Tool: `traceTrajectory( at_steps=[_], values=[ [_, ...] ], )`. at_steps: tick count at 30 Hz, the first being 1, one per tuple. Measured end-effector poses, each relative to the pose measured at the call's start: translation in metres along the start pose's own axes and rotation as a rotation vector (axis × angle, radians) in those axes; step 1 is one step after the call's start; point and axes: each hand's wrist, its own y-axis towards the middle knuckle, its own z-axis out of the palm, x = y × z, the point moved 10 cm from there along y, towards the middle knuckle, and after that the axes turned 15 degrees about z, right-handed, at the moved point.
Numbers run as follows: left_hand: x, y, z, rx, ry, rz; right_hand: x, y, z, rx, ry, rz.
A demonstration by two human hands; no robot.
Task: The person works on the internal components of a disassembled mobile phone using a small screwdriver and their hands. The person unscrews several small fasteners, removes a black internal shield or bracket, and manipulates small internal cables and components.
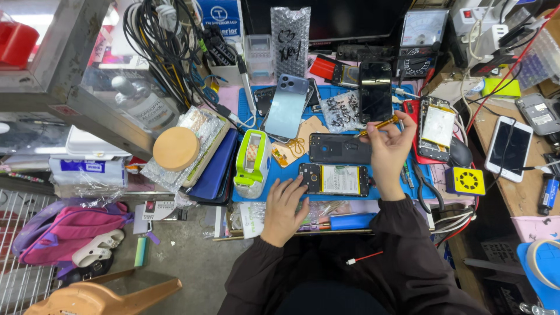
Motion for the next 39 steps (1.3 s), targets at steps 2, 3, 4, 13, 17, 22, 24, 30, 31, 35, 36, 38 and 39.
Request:
traceTrajectory(
  at_steps=[2,3,4,13,17,22,24,30,31,35,36,38,39],
  values=[
    [0.003,-0.003,-0.005,-0.045,-0.087,-0.038,0.002,-0.01,0.003,0.02,0.033,0.061],
    [0.005,-0.004,-0.008,-0.067,-0.13,-0.056,0.0,-0.015,0.007,0.034,0.033,0.106],
    [0.007,-0.006,-0.01,-0.084,-0.145,-0.079,-0.004,-0.022,0.013,0.049,0.034,0.152],
    [0.009,-0.004,-0.018,-0.153,-0.205,-0.109,-0.063,-0.062,0.072,0.26,-0.03,0.499],
    [0.007,-0.002,-0.017,-0.122,-0.162,-0.088,-0.069,-0.065,0.079,0.307,-0.093,0.481],
    [0.008,-0.002,-0.016,-0.128,-0.155,-0.085,-0.074,-0.064,0.08,0.299,-0.072,0.476],
    [0.008,-0.002,-0.017,-0.135,-0.156,-0.091,-0.075,-0.064,0.08,0.294,-0.083,0.472],
    [0.008,-0.004,-0.016,-0.136,-0.131,-0.107,-0.074,-0.063,0.081,0.306,-0.085,0.467],
    [0.008,-0.004,-0.015,-0.136,-0.134,-0.108,-0.074,-0.063,0.081,0.308,-0.082,0.471],
    [0.009,-0.004,-0.015,-0.141,-0.141,-0.107,-0.077,-0.063,0.079,0.294,-0.084,0.505],
    [0.009,-0.004,-0.015,-0.143,-0.141,-0.105,-0.077,-0.063,0.079,0.292,-0.093,0.5],
    [0.009,-0.004,-0.015,-0.142,-0.137,-0.105,-0.077,-0.062,0.079,0.293,-0.1,0.492],
    [0.009,-0.004,-0.015,-0.142,-0.135,-0.105,-0.077,-0.062,0.079,0.296,-0.098,0.488]
  ],
)
